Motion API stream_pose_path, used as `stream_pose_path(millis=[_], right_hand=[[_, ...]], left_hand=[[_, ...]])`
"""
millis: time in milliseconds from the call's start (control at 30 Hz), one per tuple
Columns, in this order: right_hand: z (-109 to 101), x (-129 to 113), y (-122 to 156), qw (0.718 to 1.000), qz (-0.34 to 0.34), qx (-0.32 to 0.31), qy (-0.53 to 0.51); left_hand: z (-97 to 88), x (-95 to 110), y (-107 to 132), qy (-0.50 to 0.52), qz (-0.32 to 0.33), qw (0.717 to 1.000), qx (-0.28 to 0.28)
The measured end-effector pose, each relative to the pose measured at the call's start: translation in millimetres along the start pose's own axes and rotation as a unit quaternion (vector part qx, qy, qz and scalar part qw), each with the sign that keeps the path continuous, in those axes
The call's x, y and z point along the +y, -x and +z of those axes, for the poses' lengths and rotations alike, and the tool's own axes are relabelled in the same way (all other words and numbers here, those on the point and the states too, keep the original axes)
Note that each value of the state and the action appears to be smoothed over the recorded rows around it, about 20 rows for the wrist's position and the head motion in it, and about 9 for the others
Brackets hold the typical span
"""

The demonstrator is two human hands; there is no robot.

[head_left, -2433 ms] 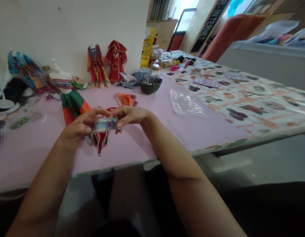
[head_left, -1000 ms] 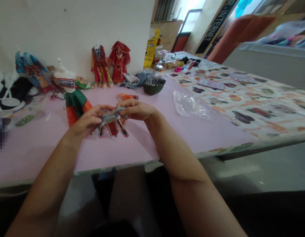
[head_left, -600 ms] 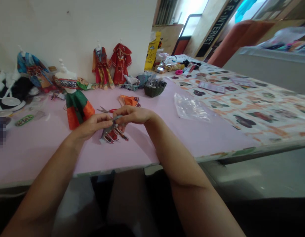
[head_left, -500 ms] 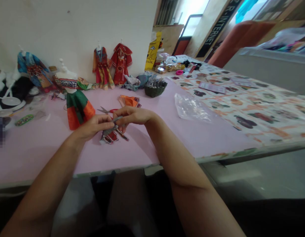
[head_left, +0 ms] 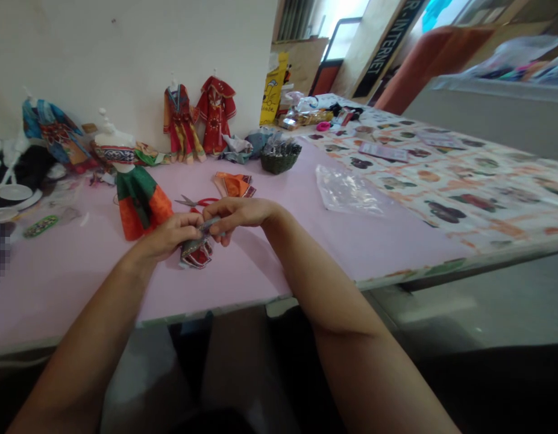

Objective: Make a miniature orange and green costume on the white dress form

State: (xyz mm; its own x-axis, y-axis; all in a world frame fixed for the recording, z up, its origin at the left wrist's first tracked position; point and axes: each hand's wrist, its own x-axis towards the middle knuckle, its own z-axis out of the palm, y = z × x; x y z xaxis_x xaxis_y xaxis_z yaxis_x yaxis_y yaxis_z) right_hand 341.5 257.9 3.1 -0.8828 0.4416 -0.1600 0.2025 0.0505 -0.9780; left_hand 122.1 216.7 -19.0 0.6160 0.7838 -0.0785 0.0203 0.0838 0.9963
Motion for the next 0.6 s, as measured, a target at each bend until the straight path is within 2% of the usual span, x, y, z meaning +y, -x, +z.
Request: stream_pose_path(millis=[133, 233, 400, 467, 533, 600], right_hand=[[-1, 1, 1, 1.0, 0.009, 0.023, 0.004], [-2, 1, 2, 1.0, 0.011, 0.026, 0.013], [-4, 1, 6, 1.0, -0.002, -0.028, 0.01], [-7, 1, 8, 0.999, -0.021, -0.048, 0.0], [-11, 1, 10, 0.998, -0.054, -0.014, -0.007], [-15, 0, 10, 0.989, -0.109, 0.098, -0.01]], left_hand=[[6.9, 2, 0, -0.015, 0.022, 1.0, 0.016], [7.8, 2, 0, -0.016, 0.015, 1.0, 0.012], [1.3, 1, 4, 0.005, -0.023, 0.998, -0.057], [-0.8, 1, 5, 0.027, -0.034, 0.997, -0.062], [-1.6, 0, 4, 0.059, -0.034, 0.997, -0.042], [-1.3, -1, 3, 0.089, -0.019, 0.996, 0.001]])
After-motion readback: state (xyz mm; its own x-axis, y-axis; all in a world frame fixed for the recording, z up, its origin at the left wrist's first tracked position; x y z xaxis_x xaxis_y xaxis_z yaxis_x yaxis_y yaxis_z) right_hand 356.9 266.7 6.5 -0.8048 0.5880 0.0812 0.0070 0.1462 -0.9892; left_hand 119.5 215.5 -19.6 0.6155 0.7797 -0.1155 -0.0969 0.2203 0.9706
